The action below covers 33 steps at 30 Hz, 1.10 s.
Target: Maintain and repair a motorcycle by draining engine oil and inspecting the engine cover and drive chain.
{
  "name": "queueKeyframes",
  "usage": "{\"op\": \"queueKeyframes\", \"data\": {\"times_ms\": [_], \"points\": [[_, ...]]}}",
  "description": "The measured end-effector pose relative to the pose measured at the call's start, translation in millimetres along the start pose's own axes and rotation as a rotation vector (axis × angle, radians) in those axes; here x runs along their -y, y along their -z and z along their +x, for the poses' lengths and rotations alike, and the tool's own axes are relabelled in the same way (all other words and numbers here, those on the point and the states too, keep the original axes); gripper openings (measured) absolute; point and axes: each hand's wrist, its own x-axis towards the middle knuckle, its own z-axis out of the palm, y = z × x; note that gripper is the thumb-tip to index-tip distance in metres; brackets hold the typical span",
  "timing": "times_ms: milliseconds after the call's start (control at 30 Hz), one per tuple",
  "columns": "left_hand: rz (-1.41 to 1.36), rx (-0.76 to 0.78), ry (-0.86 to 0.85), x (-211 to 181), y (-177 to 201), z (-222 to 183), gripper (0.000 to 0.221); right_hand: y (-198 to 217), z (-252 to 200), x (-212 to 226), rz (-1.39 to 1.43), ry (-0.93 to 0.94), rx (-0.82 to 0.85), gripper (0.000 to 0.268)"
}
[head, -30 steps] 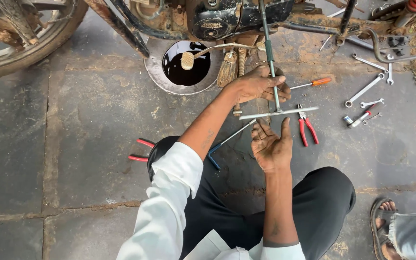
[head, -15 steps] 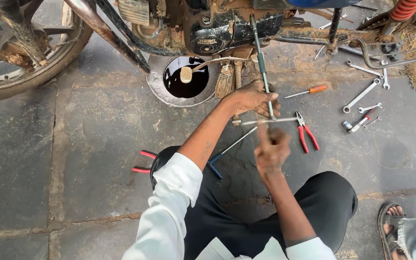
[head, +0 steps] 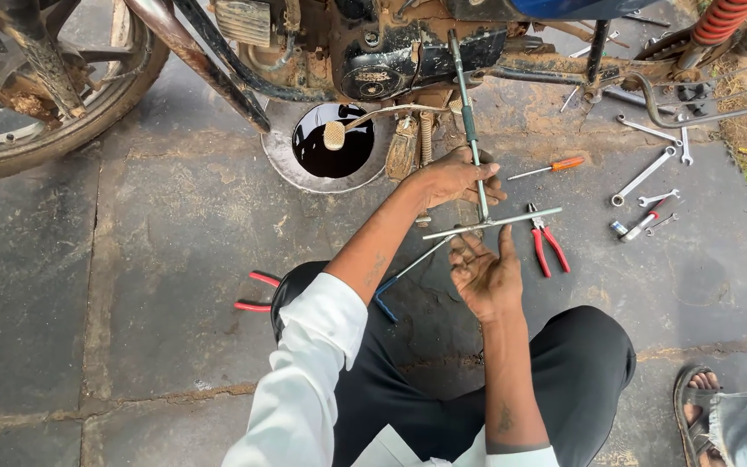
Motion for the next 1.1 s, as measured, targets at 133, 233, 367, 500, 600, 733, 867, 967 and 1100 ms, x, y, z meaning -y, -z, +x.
{"op": "queueKeyframes", "data": {"times_ms": [133,233,367,500,600,733,867,967,1100], "points": [[-0.018,-0.063,0.011,-1,3,0,0.036,20,22,22,0.017,0.311,-0.165,0.030],[-0.024,-0.089,0.018,0,5,1,0.029,36,31,28,0.030,0.446,-0.149,0.030],[-0.040,-0.087,-0.005,-5,0,9,0.021,-25,-16,9,0.060,0.246,-0.253,0.051],[-0.225,-0.106,-0.003,-1,-5,19,0.022,-26,-14,-19,-0.186,0.700,-0.222,0.062],[-0.282,-0.044,-0.060,-4,-8,10,0.021,-8,-23,-37,-1.470,1.305,-0.079,0.064],[-0.340,0.062,-0.052,-10,-5,10,0.025,36,-35,-25,-1.656,0.954,0.471,0.043],[-0.341,0.024,-0.053,8,-4,29,0.027,4,-69,31,-1.466,0.983,0.045,0.014],[-0.283,-0.074,-0.091,28,0,29,0.028,-47,-61,69,-1.337,1.106,0.060,0.016],[-0.206,-0.153,-0.161,51,-6,19,0.022,-147,-11,110,-1.740,1.010,0.056,0.013]]}}
